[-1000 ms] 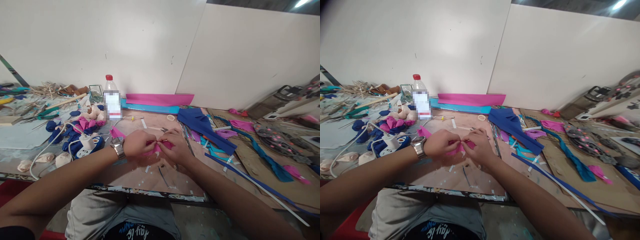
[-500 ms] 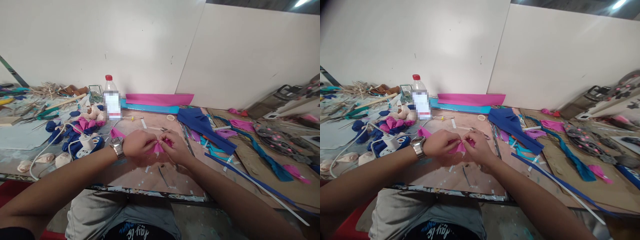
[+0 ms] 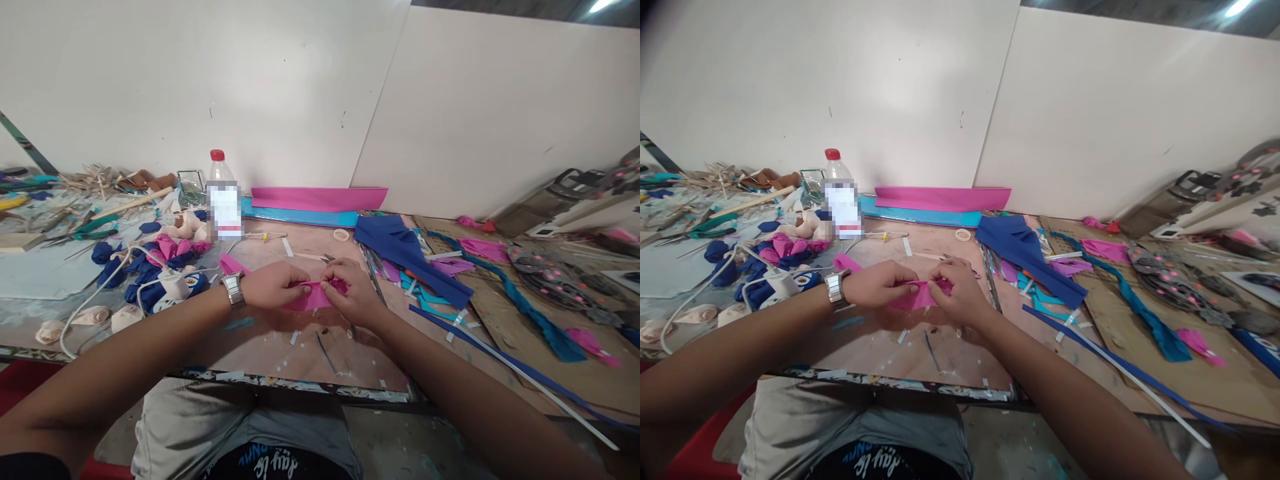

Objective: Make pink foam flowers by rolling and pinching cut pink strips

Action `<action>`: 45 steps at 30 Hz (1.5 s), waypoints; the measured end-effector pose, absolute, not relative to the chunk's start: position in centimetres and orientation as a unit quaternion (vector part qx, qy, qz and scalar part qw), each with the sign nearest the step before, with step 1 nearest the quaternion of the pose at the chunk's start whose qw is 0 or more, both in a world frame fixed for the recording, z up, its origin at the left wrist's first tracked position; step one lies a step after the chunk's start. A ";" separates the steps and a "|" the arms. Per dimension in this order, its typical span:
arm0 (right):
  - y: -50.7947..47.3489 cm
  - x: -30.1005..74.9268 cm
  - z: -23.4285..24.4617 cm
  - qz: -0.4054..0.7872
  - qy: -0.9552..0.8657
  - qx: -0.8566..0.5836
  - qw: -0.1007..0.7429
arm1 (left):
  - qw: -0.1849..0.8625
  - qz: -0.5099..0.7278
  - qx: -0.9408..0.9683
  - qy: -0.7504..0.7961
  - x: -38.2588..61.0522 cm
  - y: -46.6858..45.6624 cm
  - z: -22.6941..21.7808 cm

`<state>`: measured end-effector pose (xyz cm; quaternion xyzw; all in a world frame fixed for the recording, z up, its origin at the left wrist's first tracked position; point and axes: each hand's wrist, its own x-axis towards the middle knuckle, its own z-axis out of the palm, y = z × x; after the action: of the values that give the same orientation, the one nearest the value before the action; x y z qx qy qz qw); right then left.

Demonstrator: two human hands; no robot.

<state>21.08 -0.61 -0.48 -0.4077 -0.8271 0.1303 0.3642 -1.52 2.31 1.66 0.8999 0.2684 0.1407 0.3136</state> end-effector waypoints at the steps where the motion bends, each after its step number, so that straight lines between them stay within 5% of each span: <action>1: -0.6 21.1 -0.5 0.132 -0.830 -0.403 0.364 | 0.333 0.139 0.896 0.261 -1.6 2.5 1.7; 45: -0.5 21.1 -1.0 0.036 -0.868 -0.321 0.376 | 0.410 0.131 0.860 0.272 -1.4 2.7 1.5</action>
<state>21.07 -0.48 -0.99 -0.3214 -0.8683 0.0356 0.3761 -1.43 2.72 1.51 0.8604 0.2723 0.1312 0.4104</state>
